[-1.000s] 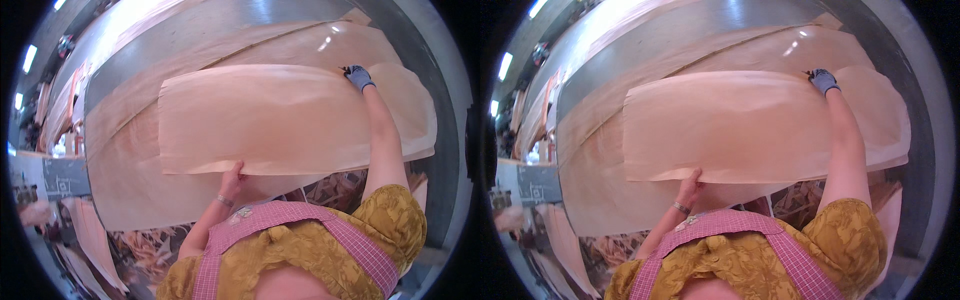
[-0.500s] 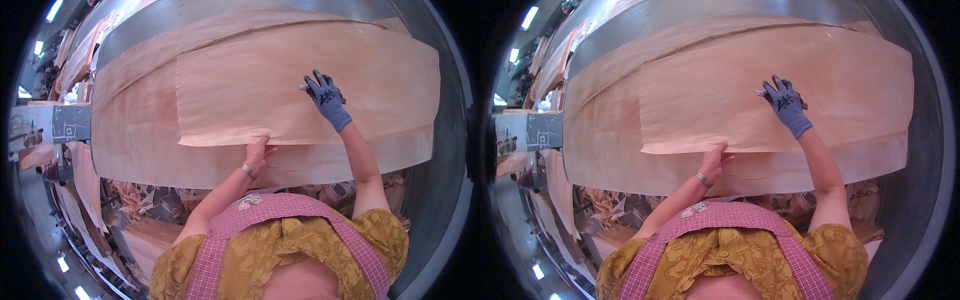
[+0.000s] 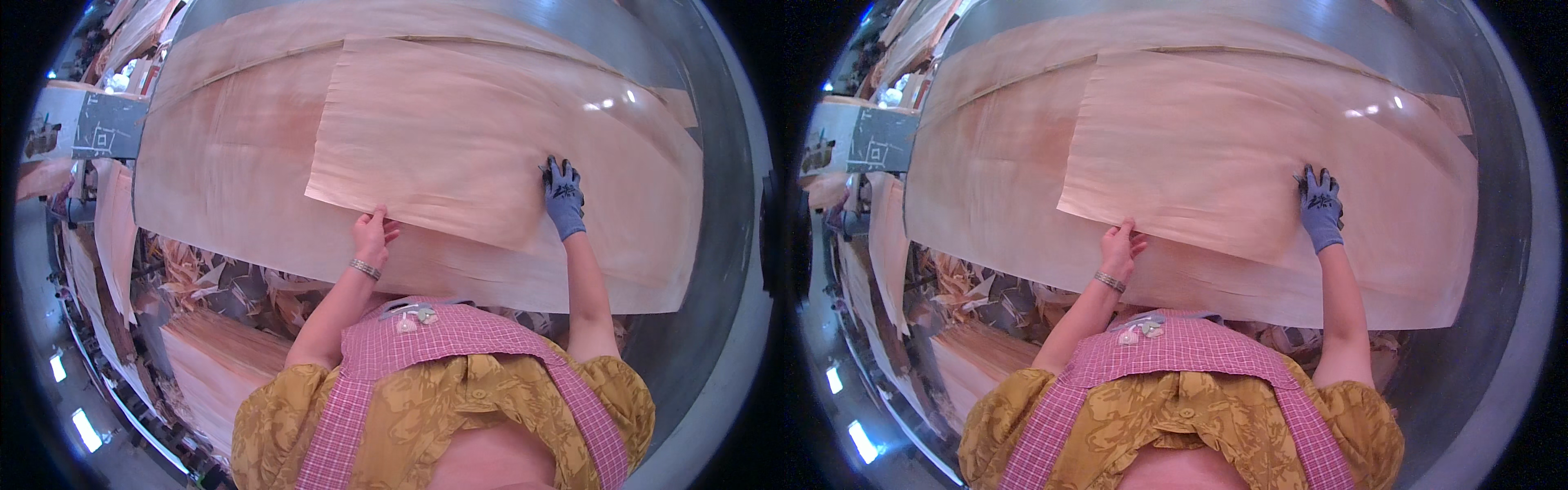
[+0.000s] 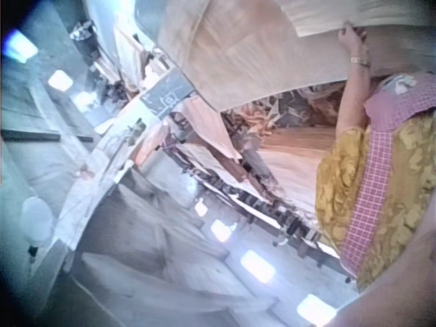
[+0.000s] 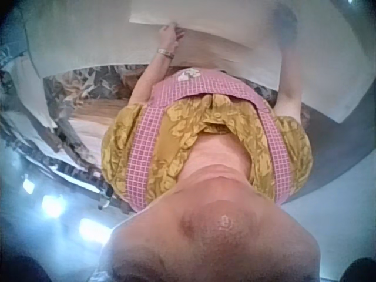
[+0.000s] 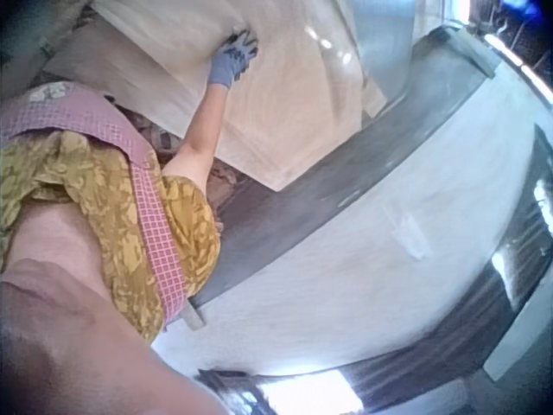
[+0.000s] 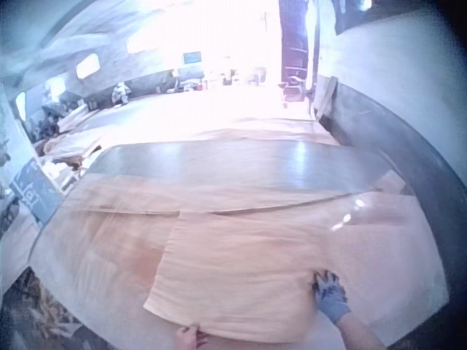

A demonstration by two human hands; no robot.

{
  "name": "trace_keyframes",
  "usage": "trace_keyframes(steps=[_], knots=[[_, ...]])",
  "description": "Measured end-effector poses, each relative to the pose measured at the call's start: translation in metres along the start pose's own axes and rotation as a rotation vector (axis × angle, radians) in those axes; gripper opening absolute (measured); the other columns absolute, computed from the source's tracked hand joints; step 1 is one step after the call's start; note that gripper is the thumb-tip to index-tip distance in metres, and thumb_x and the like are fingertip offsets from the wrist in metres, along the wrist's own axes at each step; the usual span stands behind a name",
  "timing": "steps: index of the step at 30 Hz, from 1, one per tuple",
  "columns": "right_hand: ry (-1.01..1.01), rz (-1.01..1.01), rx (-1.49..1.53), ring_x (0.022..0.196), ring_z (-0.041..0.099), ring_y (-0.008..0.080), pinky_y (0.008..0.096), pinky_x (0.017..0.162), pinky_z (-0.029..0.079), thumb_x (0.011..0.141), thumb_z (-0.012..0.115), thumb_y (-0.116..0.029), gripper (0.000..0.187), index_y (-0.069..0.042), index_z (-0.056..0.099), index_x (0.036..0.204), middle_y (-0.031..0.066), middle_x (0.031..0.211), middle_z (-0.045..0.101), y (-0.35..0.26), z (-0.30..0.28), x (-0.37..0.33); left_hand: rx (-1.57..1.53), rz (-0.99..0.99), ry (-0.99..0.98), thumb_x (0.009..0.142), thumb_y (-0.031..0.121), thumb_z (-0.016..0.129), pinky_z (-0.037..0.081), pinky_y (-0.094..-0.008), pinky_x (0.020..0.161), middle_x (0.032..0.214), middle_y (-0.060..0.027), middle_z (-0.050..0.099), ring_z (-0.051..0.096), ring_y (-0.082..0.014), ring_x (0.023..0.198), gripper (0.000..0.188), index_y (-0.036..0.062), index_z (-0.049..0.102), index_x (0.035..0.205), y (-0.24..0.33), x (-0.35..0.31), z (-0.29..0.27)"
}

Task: The person prepares sheets of wood veneer by laying them out, taping damaged sections with white tape, and cutting away imperfections using a utility knife.

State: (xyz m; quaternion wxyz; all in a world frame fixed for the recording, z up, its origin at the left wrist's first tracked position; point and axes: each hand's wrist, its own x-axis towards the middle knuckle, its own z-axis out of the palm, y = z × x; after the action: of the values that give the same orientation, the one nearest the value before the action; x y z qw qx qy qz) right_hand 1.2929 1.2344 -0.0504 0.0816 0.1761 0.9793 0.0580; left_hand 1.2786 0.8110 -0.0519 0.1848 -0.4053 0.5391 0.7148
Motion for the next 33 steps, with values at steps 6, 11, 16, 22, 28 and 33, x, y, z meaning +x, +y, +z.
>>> trace_keyframes(steps=[6, 11, 16, 22, 28, 33], knots=[[0.035, 0.037, -0.049, 0.124, 0.047, 0.0382, 0.0545, 0.079, 0.054, 0.099, 0.046, -0.039, 0.052, -0.022, 0.037, 0.147, 0.0183, 0.143, 0.043, -0.020, 0.001, -0.003, -0.016, -0.031, 0.035, 0.092, 0.029, 0.065, 0.051, -0.0283, 0.044, 0.081, -0.0053, 0.063, 0.065, -0.0182, 0.062, 0.025, 0.0082, 0.053, 0.087, 0.015, -0.008, -0.013], [-0.012, 0.051, 0.293, 0.114, 0.052, 0.0391, 0.0488, 0.077, 0.052, 0.097, 0.052, -0.032, 0.045, -0.013, 0.045, 0.137, 0.0220, 0.122, 0.055, -0.065, -0.051, 0.001, 0.847, 0.679, -0.098, 0.093, 0.035, 0.060, 0.054, -0.0426, 0.070, 0.094, -0.0135, 0.063, 0.064, -0.0264, 0.080, 0.035, 0.0033, 0.053, 0.104, 0.031, -0.010, -0.017], [0.226, -0.471, 0.670, 0.097, 0.058, 0.0440, 0.0504, 0.071, 0.049, 0.095, 0.054, -0.022, 0.025, -0.004, 0.054, 0.113, 0.0236, 0.102, 0.060, -0.172, -0.060, 0.023, 1.322, 1.315, 0.033, 0.090, 0.035, 0.059, 0.021, -0.0483, 0.116, 0.150, -0.0181, 0.034, 0.027, -0.0329, 0.141, 0.071, 0.0012, 0.030, 0.146, 0.096, 0.079, 0.029], [-0.182, -0.557, 0.379, 0.074, 0.066, 0.0417, 0.0522, 0.064, 0.051, 0.099, 0.043, -0.028, 0.024, -0.005, 0.049, 0.104, 0.0208, 0.083, 0.068, -0.335, -0.093, 0.036, 1.323, 1.353, 0.272, 0.090, 0.039, 0.058, 0.015, -0.0487, 0.118, 0.153, -0.0136, 0.031, 0.025, -0.0308, 0.142, 0.071, 0.0023, 0.033, 0.146, 0.125, 0.154, -0.012], [-0.164, -0.452, 0.371, 0.076, 0.068, 0.0385, 0.0539, 0.063, 0.051, 0.099, 0.043, -0.037, 0.035, -0.006, 0.046, 0.115, 0.0229, 0.086, 0.069, -0.390, -0.090, 0.050, 1.181, 1.185, 0.363, 0.087, 0.029, 0.062, 0.030, -0.0473, 0.104, 0.131, -0.0097, 0.048, 0.043, -0.0296, 0.123, 0.050, 0.0085, 0.049, 0.130, 0.153, 0.128, -0.025], [-0.227, -0.324, 0.191, 0.076, 0.069, 0.0382, 0.0517, 0.061, 0.050, 0.093, 0.048, -0.057, 0.073, -0.010, 0.031, 0.146, 0.0218, 0.089, 0.070, -0.333, -0.081, 0.019, 0.965, 1.163, 0.422, 0.084, 0.022, 0.064, 0.036, -0.0445, 0.092, 0.117, -0.0065, 0.054, 0.049, -0.0283, 0.109, 0.036, 0.0124, 0.054, 0.118, 0.142, 0.110, -0.052]])
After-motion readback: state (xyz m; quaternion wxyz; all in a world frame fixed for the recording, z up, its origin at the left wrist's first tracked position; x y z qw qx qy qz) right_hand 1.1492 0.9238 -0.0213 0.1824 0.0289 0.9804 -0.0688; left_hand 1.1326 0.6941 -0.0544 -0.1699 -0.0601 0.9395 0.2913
